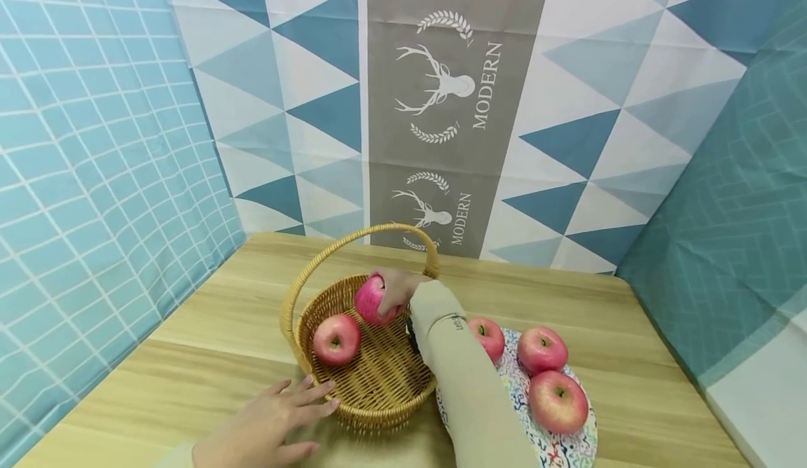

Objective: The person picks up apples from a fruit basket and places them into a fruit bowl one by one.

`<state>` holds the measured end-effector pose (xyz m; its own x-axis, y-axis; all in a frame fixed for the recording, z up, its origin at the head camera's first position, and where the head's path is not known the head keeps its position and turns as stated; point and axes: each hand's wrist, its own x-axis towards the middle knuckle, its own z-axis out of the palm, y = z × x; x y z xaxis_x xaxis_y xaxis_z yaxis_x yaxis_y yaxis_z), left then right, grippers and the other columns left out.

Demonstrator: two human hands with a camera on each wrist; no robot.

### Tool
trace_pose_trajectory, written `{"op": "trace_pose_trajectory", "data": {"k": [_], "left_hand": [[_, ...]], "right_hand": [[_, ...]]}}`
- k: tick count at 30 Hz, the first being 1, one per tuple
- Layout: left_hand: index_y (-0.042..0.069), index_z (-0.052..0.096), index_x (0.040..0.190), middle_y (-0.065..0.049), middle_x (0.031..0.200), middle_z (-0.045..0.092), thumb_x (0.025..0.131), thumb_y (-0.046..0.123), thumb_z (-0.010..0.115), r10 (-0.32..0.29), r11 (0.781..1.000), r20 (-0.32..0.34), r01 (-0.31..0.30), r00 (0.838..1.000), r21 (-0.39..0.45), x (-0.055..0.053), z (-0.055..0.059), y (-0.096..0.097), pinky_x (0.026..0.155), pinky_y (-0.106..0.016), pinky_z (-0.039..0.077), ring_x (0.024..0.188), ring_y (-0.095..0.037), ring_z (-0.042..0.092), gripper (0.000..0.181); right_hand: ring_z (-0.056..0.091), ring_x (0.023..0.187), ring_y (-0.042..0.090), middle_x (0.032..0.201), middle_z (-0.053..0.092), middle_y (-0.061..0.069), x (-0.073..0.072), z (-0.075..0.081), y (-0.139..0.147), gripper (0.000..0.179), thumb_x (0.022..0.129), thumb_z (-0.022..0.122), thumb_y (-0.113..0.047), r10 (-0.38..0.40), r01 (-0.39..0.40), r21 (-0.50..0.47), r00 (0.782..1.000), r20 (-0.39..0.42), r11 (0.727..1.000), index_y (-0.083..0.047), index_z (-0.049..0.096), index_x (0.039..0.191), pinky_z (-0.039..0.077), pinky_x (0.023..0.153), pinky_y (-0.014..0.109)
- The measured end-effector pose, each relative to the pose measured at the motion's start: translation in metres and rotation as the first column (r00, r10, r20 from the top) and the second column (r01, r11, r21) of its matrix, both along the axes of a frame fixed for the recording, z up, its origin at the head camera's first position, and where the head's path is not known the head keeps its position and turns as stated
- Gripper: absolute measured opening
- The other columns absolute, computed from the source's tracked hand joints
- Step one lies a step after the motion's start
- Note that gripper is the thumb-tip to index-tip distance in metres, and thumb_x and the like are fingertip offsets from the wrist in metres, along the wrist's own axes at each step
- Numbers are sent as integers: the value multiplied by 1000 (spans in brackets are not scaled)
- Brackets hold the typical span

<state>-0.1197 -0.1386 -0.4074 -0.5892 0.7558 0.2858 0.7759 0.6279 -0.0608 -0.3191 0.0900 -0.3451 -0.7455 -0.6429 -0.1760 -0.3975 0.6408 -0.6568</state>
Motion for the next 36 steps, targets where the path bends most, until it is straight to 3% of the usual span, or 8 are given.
{"op": "trace_pose_trajectory", "data": {"k": [2, 6, 11, 14, 18, 26, 33, 36], "left_hand": [[19, 65, 126, -5, 131, 60, 85, 41, 68, -2, 1000, -5, 2, 1000, 13, 0, -1, -1, 81, -54, 50, 110, -36, 61, 47], [18, 65, 126, -6, 131, 59, 84, 39, 69, -7, 999, 2, 7, 1000, 31, -1, -2, -2, 79, -55, 50, 110, -36, 61, 47], [19, 65, 126, -5, 131, 59, 85, 40, 68, -18, 1000, 17, 18, 1000, 20, -3, -3, -5, 79, -55, 50, 110, -36, 61, 47], [20, 64, 128, -4, 132, 59, 86, 41, 67, -21, 1000, 54, 21, 998, 5, -3, -3, -7, 81, -55, 49, 111, -37, 60, 47], [21, 63, 129, -4, 134, 57, 86, 41, 67, -36, 999, 55, 37, 998, -9, -4, -5, -10, 82, -55, 49, 112, -37, 59, 47], [22, 62, 129, -3, 133, 58, 84, 42, 68, -44, 999, -16, 44, 999, -23, -6, -6, -13, 81, -53, 50, 111, -34, 60, 49], [22, 63, 128, -3, 134, 57, 83, 41, 70, -56, 998, -66, 55, 996, -25, -9, -4, -13, 83, -50, 50, 112, -33, 60, 50], [21, 64, 127, -3, 132, 59, 83, 40, 70, -63, 998, -74, 62, 995, -10, -9, -6, -16, 84, -50, 50, 110, -34, 61, 48]], "right_hand": [[55, 99, 23, 115, 53, 13, 2, 3, 1, 74, 60, 75, 5, 55, -52, 29, 994, -97, 998, -1, 48, 129, 54, 72, 33], [54, 103, 24, 117, 50, 12, 12, 7, 7, 76, 57, 79, 1, 109, -94, 76, 967, -230, 993, -7, 50, 127, 49, 84, 34], [54, 99, 24, 120, 42, 13, 28, 4, 20, 83, 54, 80, 3, 71, -55, 65, 954, -290, 996, -10, 49, 130, 50, 84, 40], [54, 97, 23, 117, 42, 14, 35, 0, 26, 84, 54, 82, 1, 87, -76, 46, 940, -331, 996, -9, 49, 130, 50, 83, 39], [54, 94, 21, 113, 44, 13, 41, -2, 27, 80, 53, 84, -2, 122, -114, 42, 916, -382, 993, -12, 50, 126, 50, 81, 37], [54, 95, 23, 114, 43, 14, 45, 14, 20, 80, 53, 82, -4, 158, -120, 113, 887, -435, 986, -11, 50, 127, 50, 81, 38], [52, 94, 26, 112, 46, 14, 46, 30, 33, 85, 48, 82, -8, 117, -71, 104, 826, -552, 992, -8, 50, 127, 50, 79, 41], [50, 97, 27, 111, 46, 13, 48, 32, 35, 83, 48, 81, -8, 109, -79, 78, 813, -571, 994, -8, 49, 125, 50, 79, 44]]}}
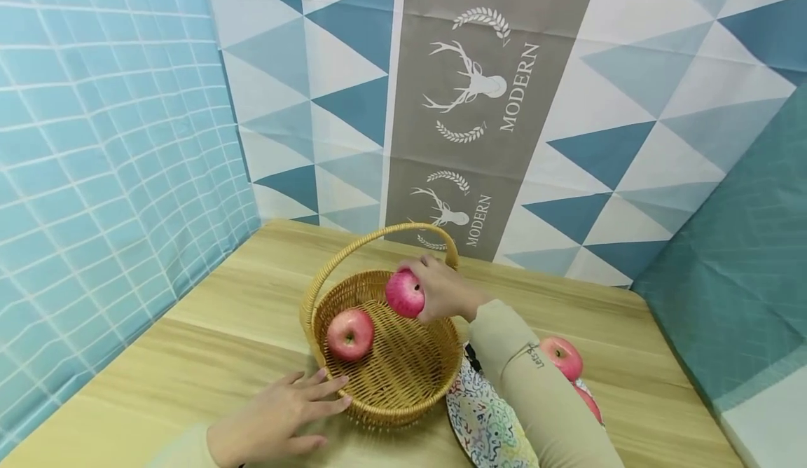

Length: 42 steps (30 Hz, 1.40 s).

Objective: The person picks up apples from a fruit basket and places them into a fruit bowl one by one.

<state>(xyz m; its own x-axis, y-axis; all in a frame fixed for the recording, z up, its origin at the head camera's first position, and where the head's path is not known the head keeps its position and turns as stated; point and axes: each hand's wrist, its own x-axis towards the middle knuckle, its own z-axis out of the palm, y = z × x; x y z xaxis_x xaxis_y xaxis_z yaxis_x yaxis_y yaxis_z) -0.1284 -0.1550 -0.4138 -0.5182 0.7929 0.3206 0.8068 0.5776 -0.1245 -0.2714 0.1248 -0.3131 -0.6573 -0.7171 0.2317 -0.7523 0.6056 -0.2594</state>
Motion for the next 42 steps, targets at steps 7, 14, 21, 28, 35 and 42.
{"op": "trace_pose_trajectory", "data": {"k": [7, 14, 21, 28, 35, 42], "left_hand": [[22, 66, 124, -2, 129, 61, 83, 39, 70, -12, 1000, -29, 12, 1000, 16, -1, -2, 0, 84, -50, 49, 106, -32, 63, 45], [20, 69, 119, -4, 124, 64, 80, 39, 72, -36, 999, -90, 40, 995, 37, -4, -2, 1, 82, -48, 51, 103, -33, 65, 43], [19, 72, 114, -5, 120, 66, 80, 40, 73, -51, 997, -149, 59, 988, 51, -6, 0, 0, 80, -44, 52, 100, -32, 66, 40], [19, 72, 115, -5, 121, 65, 81, 39, 72, -55, 997, -114, 60, 992, 43, -7, 1, 6, 80, -44, 53, 100, -32, 66, 40], [18, 73, 112, -5, 119, 66, 80, 37, 74, -49, 997, -106, 56, 993, 60, -6, 2, 8, 78, -44, 53, 97, -33, 67, 38], [17, 74, 110, -5, 117, 67, 79, 35, 74, -52, 995, -135, 63, 989, 80, -8, 1, 10, 78, -43, 53, 95, -33, 68, 36]], "right_hand": [[49, 101, 29, 113, 44, 12, 15, 3, 19, 79, 54, 82, -6, 0, 2, -44, 998, 63, 999, -11, 49, 126, 51, 79, 44], [49, 102, 29, 116, 44, 13, 32, 6, 54, 79, 52, 81, -5, -48, 49, -11, 997, 66, 999, -10, 53, 125, 52, 76, 44], [49, 102, 30, 114, 45, 9, 40, 7, 87, 79, 56, 85, -13, -111, 115, -38, 989, 97, 993, -11, 52, 128, 53, 74, 41], [52, 97, 25, 107, 46, 3, 53, 1, 112, 77, 56, 87, -22, -158, 158, 7, 985, 64, 987, -18, 54, 125, 52, 70, 37], [51, 93, 20, 103, 48, 1, 60, 1, 130, 77, 52, 87, -24, -150, 149, 56, 989, 10, 987, -16, 55, 122, 50, 67, 32], [50, 94, 22, 105, 50, 2, 65, 8, 145, 79, 49, 85, -30, -171, 168, 36, 983, 64, 985, -15, 55, 121, 49, 64, 30]]}}
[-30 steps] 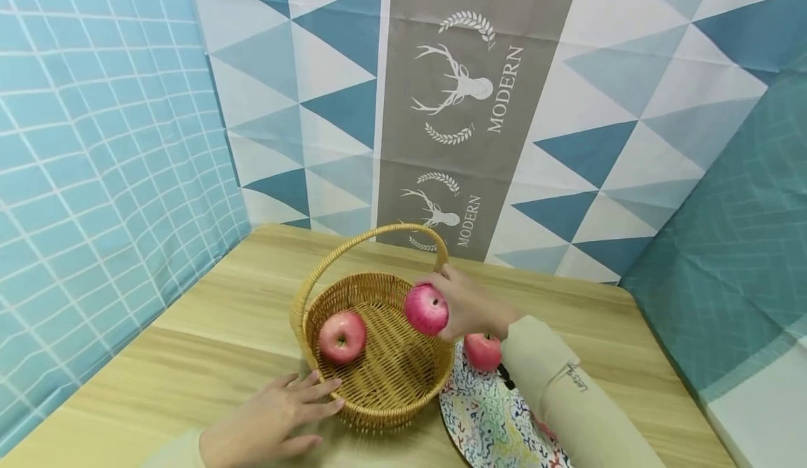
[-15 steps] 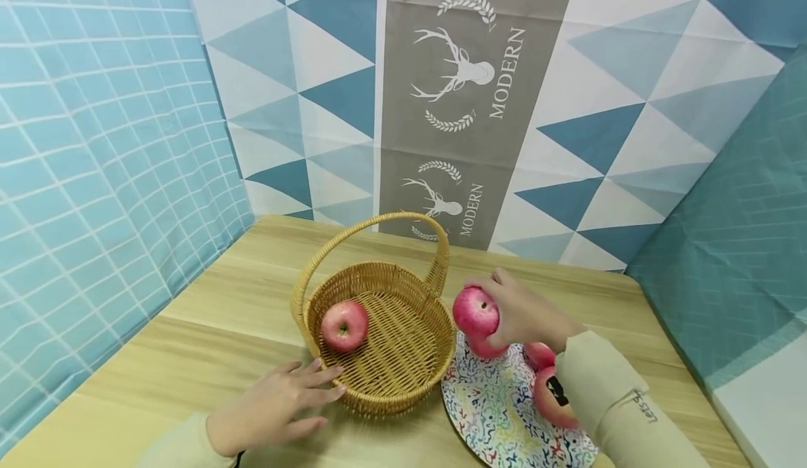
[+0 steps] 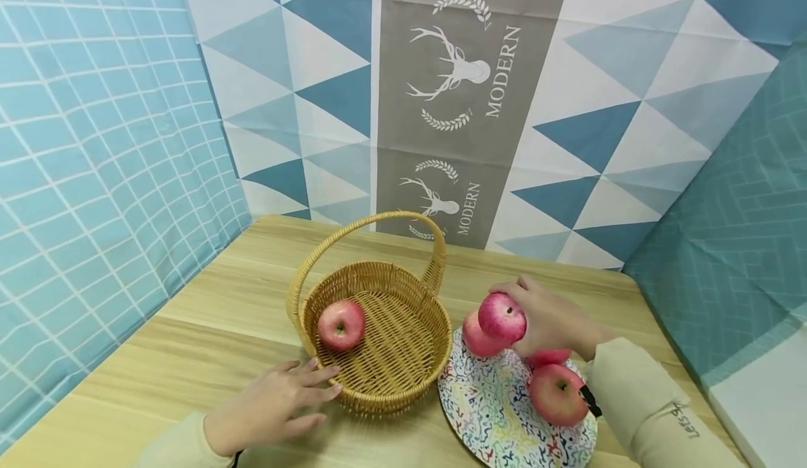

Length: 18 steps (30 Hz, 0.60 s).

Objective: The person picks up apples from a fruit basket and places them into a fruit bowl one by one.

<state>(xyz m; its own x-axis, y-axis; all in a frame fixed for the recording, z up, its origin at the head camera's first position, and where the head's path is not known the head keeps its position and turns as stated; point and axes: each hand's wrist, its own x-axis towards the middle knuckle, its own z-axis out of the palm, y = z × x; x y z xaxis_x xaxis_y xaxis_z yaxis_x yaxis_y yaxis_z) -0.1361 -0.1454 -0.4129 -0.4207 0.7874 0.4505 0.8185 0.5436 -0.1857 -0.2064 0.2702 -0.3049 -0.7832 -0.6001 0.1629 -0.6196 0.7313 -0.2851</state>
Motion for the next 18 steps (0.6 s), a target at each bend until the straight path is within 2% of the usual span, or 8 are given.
{"op": "trace_pose_trajectory", "data": {"k": [4, 7, 12, 15, 18], "left_hand": [[16, 71, 116, -5, 120, 66, 81, 34, 73, 42, 999, 22, -42, 999, -1, 3, -3, 0, 81, -45, 52, 98, -34, 67, 39], [16, 66, 123, -5, 126, 63, 84, 36, 70, 85, 996, 65, -84, 994, -23, 9, -9, 1, 84, -50, 50, 107, -37, 62, 44], [17, 58, 134, -6, 139, 53, 87, 40, 65, 113, 992, 145, -104, 983, -70, 16, -16, -2, 85, -55, 48, 124, -41, 48, 53], [17, 52, 139, -9, 144, 46, 88, 44, 63, 124, 989, 168, -109, 978, -100, 15, -18, -5, 85, -57, 47, 129, -40, 43, 59], [17, 48, 142, -10, 147, 43, 88, 47, 62, 131, 986, 158, -111, 979, -127, 13, -17, -7, 86, -56, 47, 130, -39, 41, 63]], "right_hand": [[51, 92, 20, 104, 50, 0, 2, -3, 3, 77, 51, 84, -31, 8, -7, -26, 1000, 13, 1000, -15, 55, 120, 50, 64, 28], [53, 91, 17, 105, 50, -1, 5, -10, 3, 74, 56, 85, -30, 74, -70, -66, 995, 63, 995, -14, 54, 121, 52, 65, 27], [55, 94, 12, 107, 52, -1, 12, -23, 0, 74, 63, 83, -29, 187, -158, -151, 961, 202, 976, -5, 51, 126, 53, 68, 28], [54, 94, 10, 107, 53, -3, 13, -27, -4, 74, 63, 81, -28, 182, -157, -125, 955, 232, 980, -6, 51, 127, 52, 68, 28], [54, 96, 12, 109, 55, -3, 12, -31, -8, 72, 63, 82, -30, 156, -140, -77, 949, 275, 987, -9, 53, 126, 52, 70, 28]]}}
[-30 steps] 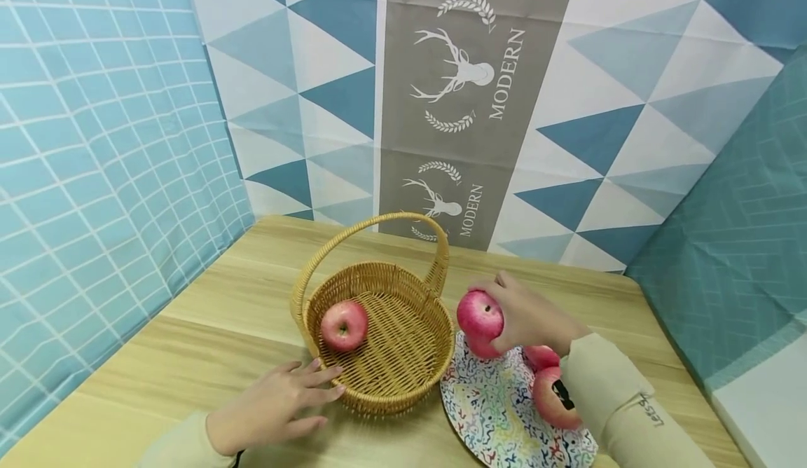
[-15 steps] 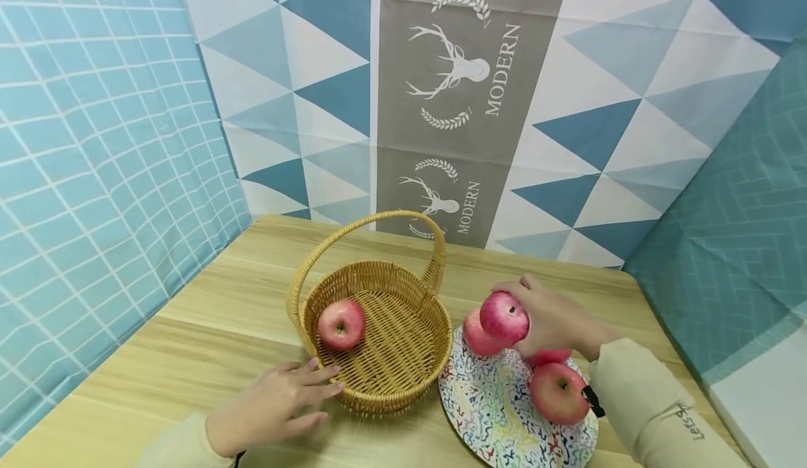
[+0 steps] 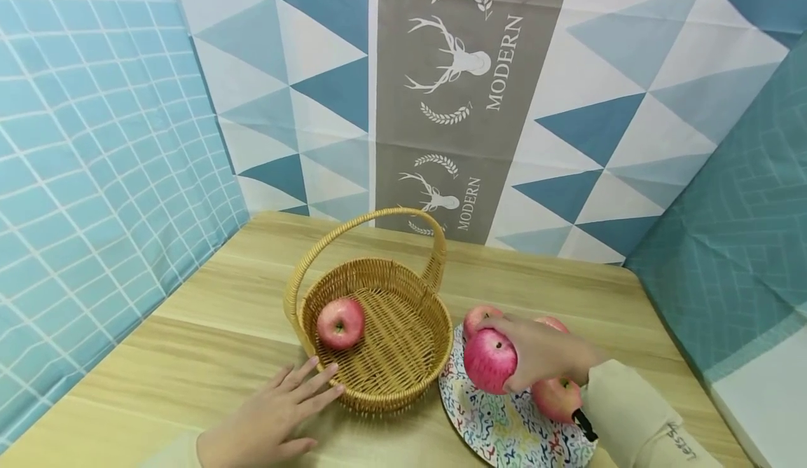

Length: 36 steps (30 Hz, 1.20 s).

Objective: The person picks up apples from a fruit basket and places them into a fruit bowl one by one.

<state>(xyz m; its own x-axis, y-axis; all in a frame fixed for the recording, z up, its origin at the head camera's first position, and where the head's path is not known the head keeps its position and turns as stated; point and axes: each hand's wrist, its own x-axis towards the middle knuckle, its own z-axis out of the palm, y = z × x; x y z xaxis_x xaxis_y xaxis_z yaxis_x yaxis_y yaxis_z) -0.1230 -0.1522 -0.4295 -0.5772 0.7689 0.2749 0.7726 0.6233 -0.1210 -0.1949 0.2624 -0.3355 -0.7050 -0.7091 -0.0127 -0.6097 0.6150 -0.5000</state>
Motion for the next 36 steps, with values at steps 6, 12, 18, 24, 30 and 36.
{"op": "trace_pose_trajectory", "data": {"k": [6, 12, 18, 24, 30, 36], "left_hand": [[17, 47, 143, -9, 147, 42, 87, 48, 61, 19, 999, 19, -18, 1000, -47, -1, 6, -1, 89, -55, 45, 130, -38, 42, 65], [20, 43, 146, -8, 150, 38, 89, 51, 58, 34, 995, 95, -25, 995, -92, 1, 6, 0, 88, -57, 45, 132, -37, 40, 66], [20, 43, 145, -9, 149, 39, 88, 51, 60, 23, 995, 94, -14, 995, -98, 1, 4, 0, 86, -56, 47, 131, -37, 42, 67], [20, 43, 145, -8, 149, 40, 87, 49, 62, 14, 997, 62, -9, 998, -81, -1, 4, -1, 86, -55, 47, 130, -36, 42, 68], [18, 47, 143, -9, 147, 42, 84, 49, 64, 0, 999, 12, 0, 1000, -50, -2, 4, -1, 84, -54, 48, 128, -37, 45, 68], [19, 45, 145, -8, 149, 40, 87, 49, 62, 16, 998, 59, -12, 998, -59, -2, 6, -2, 86, -55, 47, 129, -37, 44, 67]], "right_hand": [[58, 98, 23, 112, 58, 0, -6, -10, -13, 78, 64, 85, -29, -52, 45, 107, 997, 63, 993, -7, 49, 129, 54, 72, 36], [61, 88, 21, 108, 59, 2, -5, -26, -21, 77, 63, 86, -27, -66, 76, 171, 996, -65, 982, -7, 50, 128, 55, 69, 40], [59, 89, 18, 109, 59, -1, -5, -29, -25, 73, 64, 85, -18, -71, 75, 184, 997, -32, 980, -8, 51, 128, 55, 70, 39], [58, 95, 21, 114, 57, 2, -10, -27, -26, 72, 64, 82, -10, -62, 57, 156, 998, 29, 986, -6, 49, 129, 54, 74, 41], [53, 103, 31, 122, 49, 15, -8, -31, -28, 74, 64, 84, -9, -90, 77, 189, 994, 64, 979, -4, 48, 129, 53, 76, 49], [52, 112, 32, 121, 55, 9, -2, -38, -30, 78, 64, 87, -8, -122, 87, 265, 986, 117, 960, -4, 49, 132, 49, 85, 54]]}}
